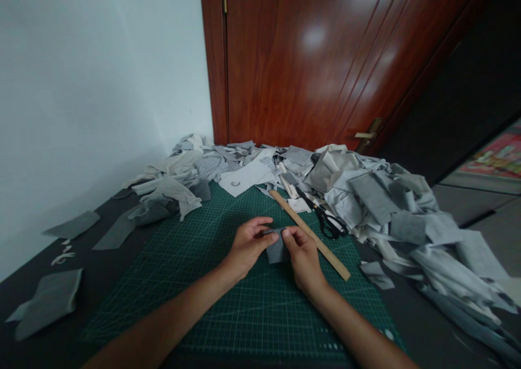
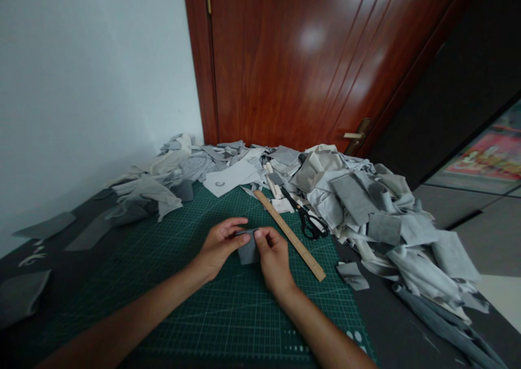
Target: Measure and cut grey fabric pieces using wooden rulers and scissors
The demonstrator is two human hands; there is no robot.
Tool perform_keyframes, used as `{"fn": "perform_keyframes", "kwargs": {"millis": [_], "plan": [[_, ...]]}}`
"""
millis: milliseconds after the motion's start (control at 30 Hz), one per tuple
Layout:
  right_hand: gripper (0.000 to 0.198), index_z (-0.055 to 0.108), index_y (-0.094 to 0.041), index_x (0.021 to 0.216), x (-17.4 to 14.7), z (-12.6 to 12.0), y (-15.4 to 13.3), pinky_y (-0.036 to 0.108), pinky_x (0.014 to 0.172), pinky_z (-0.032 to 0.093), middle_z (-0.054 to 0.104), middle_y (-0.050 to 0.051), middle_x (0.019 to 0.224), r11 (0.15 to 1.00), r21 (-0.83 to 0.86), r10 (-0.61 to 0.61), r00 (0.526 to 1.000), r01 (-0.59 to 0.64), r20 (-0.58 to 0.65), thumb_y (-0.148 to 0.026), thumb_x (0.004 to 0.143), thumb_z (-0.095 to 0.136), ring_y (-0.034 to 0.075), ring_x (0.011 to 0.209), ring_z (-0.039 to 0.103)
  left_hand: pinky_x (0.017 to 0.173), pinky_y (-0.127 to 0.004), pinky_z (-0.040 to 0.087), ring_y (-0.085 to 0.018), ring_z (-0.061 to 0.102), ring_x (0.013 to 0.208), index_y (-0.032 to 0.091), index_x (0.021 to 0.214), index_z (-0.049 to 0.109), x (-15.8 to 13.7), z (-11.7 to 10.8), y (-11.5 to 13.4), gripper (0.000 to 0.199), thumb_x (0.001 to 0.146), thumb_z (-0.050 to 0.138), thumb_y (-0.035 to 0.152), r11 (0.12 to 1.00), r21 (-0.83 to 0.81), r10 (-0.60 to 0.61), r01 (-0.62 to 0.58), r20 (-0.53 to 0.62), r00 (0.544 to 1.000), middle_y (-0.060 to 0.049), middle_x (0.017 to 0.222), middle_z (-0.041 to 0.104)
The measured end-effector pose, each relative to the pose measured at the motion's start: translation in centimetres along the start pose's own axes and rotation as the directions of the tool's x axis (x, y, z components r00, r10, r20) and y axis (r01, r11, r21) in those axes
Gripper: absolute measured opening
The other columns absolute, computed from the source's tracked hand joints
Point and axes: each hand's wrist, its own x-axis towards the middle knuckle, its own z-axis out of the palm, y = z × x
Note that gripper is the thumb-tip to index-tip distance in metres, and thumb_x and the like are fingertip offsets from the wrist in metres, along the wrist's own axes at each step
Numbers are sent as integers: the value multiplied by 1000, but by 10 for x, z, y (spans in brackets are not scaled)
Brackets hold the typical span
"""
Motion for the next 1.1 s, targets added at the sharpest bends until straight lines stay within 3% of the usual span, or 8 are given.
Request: {"fn": "perform_keyframes", "kwargs": {"millis": [267, 400, 467, 533, 600, 700, 900, 1100], "plan": [[33, 68, -21, 79, 3, -2, 3, 28, 59, 42, 60, -2, 70, 1000, 11, 0, 1000, 0, -23, -53, 86, 71, 16, 63, 50, 72, -28, 50, -17, 64, 78, 17, 94, 71, 3, -3, -1, 35, 65, 85, 31, 968, 200, 175, -152, -99, 980, -3, 84, 69], [24, 69, -22, 87, 8, -15, 1, 33, 66, 44, 67, 1, 76, 915, -317, -282, 958, 249, -61, -42, 97, 61, 21, 69, 58, 61, -25, 44, -15, 57, 67, 18, 73, 66, -1, -2, 4, 33, 70, 84, 45, 880, 442, 250, -175, -118, 961, 0, 69, 60], [17, 70, -23, 93, 8, -21, -1, 38, 77, 45, 72, 4, 84, 707, -541, -508, 859, 456, 60, -31, 100, 57, 23, 79, 64, 56, -27, 44, -16, 56, 61, 16, 67, 65, -6, 1, 5, 50, 77, 74, 65, 944, 330, -3, -17, 58, 998, -2, 62, 59], [18, 71, -24, 98, 5, -23, -4, 42, 84, 42, 75, 5, 89, 387, -673, -638, 710, 630, 298, -21, 100, 54, 25, 85, 66, 61, -30, 50, -18, 62, 65, 14, 74, 70, -10, 5, 5, 66, 80, 61, 79, 975, 81, -222, 209, 224, 949, -7, 68, 66], [21, 72, -22, 103, 2, -22, -6, 45, 86, 40, 77, 7, 93, 110, -691, -638, 584, 715, 502, -17, 101, 52, 26, 90, 65, 74, -33, 55, -20, 67, 77, 14, 84, 72, -12, 8, 2, 66, 82, 61, 79, 934, -164, -268, 316, 260, 928, -10, 82, 72], [25, 72, -22, 109, -2, -15, -6, 46, 89, 40, 78, 9, 101, -53, -657, -582, 511, 752, 632, -16, 102, 49, 27, 96, 64, 78, -32, 56, -20, 68, 84, 16, 84, 71, -11, 6, -4, 45, 79, 80, 60, 938, -256, -196, 234, 166, 967, -10, 89, 73], [24, 69, -22, 119, -3, -9, -3, 45, 92, 42, 76, 9, 107, 11, -617, -560, 516, 787, 648, -17, 101, 54, 27, 101, 64, 68, -30, 55, -20, 67, 78, 15, 81, 73, -2, -3, -11, 37, 74, 86, 50, 973, -199, -106, 118, 73, 992, -9, 84, 73], [46, 60, -23, 126, 5, -16, 3, 47, 94, 47, 68, 12, 118, 633, -589, -562, 821, 501, 94, -47, 89, 73, 30, 107, 62, 82, -37, 59, -22, 69, 83, 11, 87, 77, -2, -1, -1, 45, 75, 84, 54, 997, -73, 15, -9, 88, 996, -9, 84, 74]]}}
